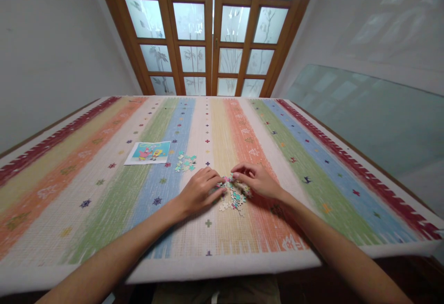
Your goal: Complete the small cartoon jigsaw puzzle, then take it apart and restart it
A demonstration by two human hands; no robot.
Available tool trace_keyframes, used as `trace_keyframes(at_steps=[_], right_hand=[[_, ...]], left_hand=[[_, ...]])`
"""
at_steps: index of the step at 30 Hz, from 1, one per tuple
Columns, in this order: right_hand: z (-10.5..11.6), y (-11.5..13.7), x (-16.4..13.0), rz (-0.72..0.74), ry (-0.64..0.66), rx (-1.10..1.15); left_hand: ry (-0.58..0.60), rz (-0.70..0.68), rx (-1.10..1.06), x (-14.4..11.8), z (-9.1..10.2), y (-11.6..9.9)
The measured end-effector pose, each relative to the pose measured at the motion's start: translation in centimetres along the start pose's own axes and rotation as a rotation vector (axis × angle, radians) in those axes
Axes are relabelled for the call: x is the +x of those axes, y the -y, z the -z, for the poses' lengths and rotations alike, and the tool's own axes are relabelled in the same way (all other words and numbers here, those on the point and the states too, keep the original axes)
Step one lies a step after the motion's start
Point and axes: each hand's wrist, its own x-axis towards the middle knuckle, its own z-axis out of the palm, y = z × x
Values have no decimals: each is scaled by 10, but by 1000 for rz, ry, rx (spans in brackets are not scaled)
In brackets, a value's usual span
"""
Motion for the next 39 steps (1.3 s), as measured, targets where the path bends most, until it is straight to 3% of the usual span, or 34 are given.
trace_keyframes(at_steps=[3, 10, 14, 18, 22, 26, 32, 35, 39], right_hand=[[8, -11, 4, 43, -83, -210], [8, -18, 4, 53, 27, -352], [6, -20, 6, 1, -1, -299], [8, -21, 9, -94, 24, -107], [7, -14, 9, -104, 48, 56], [0, -4, 6, -66, 45, 102], [-6, 0, 3, -60, 16, 127], [-5, -3, 3, -56, 0, 105], [-3, -7, 4, -58, -35, 60]], left_hand=[[19, 37, 1, 0, -1, 4], [81, 94, -29, -3, -7, 8], [120, 119, -77, -3, -6, 4], [127, 139, -117, -1, -4, 1], [74, 116, -83, 3, -2, 3], [19, 54, 6, 11, -2, 6], [46, -97, 132, 26, 2, 7], [48, -126, 192, 31, 13, 21], [-31, 35, 280, 29, 37, 64]])
